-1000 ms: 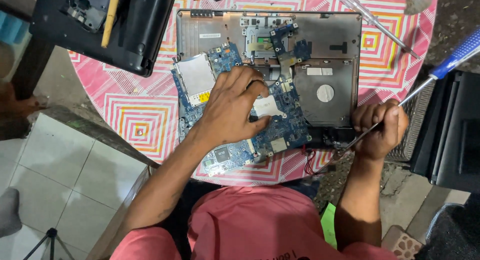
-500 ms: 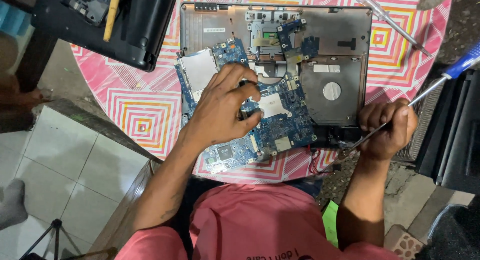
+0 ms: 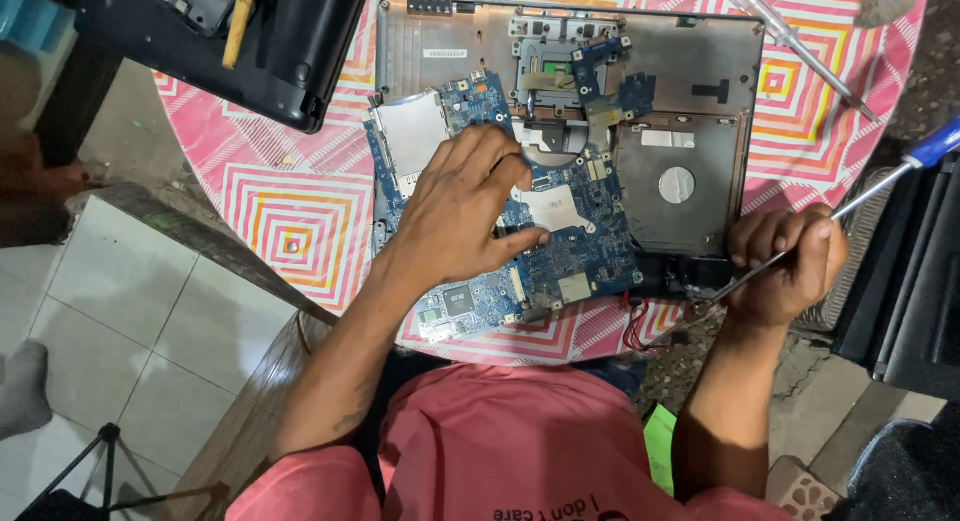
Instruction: Disassembling a laptop to clean the motherboard with a brush and manage internal components using a screwdriver.
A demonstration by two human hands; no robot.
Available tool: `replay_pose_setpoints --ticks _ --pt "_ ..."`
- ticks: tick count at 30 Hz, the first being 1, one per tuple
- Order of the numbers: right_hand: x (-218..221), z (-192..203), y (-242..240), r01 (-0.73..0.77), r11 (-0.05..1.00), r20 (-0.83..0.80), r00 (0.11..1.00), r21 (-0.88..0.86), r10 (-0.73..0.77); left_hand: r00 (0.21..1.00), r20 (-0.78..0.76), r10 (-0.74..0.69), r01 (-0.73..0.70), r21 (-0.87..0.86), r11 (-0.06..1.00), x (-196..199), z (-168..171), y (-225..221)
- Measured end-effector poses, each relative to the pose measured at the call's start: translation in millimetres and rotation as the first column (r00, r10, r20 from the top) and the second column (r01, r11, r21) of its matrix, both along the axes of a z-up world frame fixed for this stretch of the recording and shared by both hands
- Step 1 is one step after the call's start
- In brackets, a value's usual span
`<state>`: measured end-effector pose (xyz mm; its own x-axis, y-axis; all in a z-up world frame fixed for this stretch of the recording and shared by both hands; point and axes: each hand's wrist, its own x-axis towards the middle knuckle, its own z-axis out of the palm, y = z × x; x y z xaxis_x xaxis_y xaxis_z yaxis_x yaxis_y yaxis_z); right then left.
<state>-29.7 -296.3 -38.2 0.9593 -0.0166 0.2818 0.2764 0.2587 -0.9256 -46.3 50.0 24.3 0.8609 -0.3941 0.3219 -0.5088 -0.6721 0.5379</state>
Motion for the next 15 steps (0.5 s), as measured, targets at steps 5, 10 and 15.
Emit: replay_pose_setpoints --ticks 5,10,15 --pt "0.9 0.9 0.5 -0.014 1.0 0.013 1.0 -0.014 0.014 1.0 0.018 -0.013 0.014 -0.039 0.999 -3.6 -2.0 -0.4" --pt "1.7 0.3 1.8 0.002 1.0 0.024 1.0 0.016 -0.003 1.0 0.017 0.008 -0.007 -0.054 0.999 -3.7 0.9 -1.4" --pt "-0.9 1.5 1.9 0.041 0.999 -0.033 0.999 0.026 -0.04 1.0 0.002 0.008 -0.008 -0.032 0.999 -4.7 2.5 -1.7"
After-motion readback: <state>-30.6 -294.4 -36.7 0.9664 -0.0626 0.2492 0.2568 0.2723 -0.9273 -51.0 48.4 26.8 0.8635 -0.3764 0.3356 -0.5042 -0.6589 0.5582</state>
